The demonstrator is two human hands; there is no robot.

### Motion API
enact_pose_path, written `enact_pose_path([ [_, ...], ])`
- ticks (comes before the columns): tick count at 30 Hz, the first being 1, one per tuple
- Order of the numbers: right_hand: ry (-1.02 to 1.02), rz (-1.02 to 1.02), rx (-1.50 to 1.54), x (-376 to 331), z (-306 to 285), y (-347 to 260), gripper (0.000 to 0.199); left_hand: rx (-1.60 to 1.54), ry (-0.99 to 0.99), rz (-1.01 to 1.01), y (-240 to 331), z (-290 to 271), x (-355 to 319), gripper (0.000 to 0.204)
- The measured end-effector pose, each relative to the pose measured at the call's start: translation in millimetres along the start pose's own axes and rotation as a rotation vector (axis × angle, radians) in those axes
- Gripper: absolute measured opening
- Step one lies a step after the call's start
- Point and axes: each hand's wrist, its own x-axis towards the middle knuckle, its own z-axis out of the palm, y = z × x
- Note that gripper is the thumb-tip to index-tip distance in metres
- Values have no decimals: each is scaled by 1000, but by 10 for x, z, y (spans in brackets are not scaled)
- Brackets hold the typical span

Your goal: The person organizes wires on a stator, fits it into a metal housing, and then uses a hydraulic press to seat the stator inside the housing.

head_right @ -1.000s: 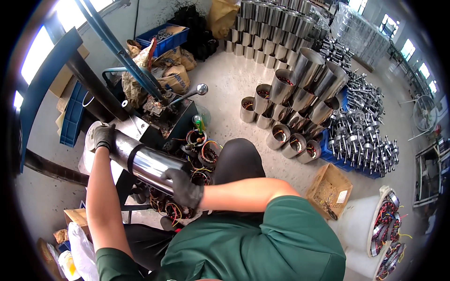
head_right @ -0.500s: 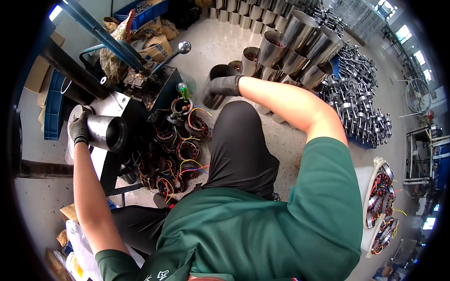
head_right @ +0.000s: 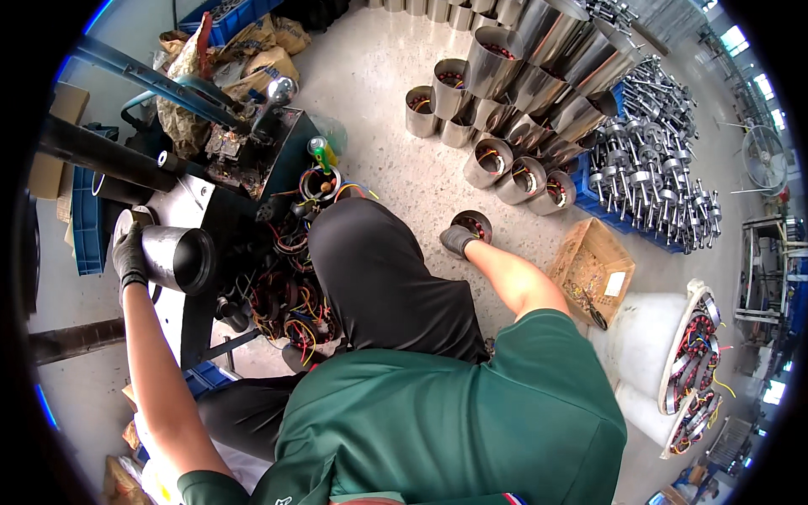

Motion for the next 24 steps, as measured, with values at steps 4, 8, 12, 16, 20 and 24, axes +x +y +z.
enact_pose_path([
  [4, 52, -410, -178, 262, -1111, -1132, 18, 129, 112, -30, -220, -562, 108, 60],
  [8, 47, -4, 476, 69, -1918, -699, 30, 138, 80, 21, -197, -437, 154, 59],
  [12, -46, 126, 280, 143, -2785, -450, 36, 172, 70, -13, -217, -504, 136, 59],
  [16, 116, 286, 303, 266, -3012, -182, 41, 191, 42, 26, -169, -451, 152, 55],
  [20, 213, 330, 226, 456, -2987, -90, 37, 163, 72, -35, -126, -479, 82, 57],
  [24, 332, 409, 217, 811, -2768, 14, 37, 161, 86, -21, -48, -519, -38, 61],
])
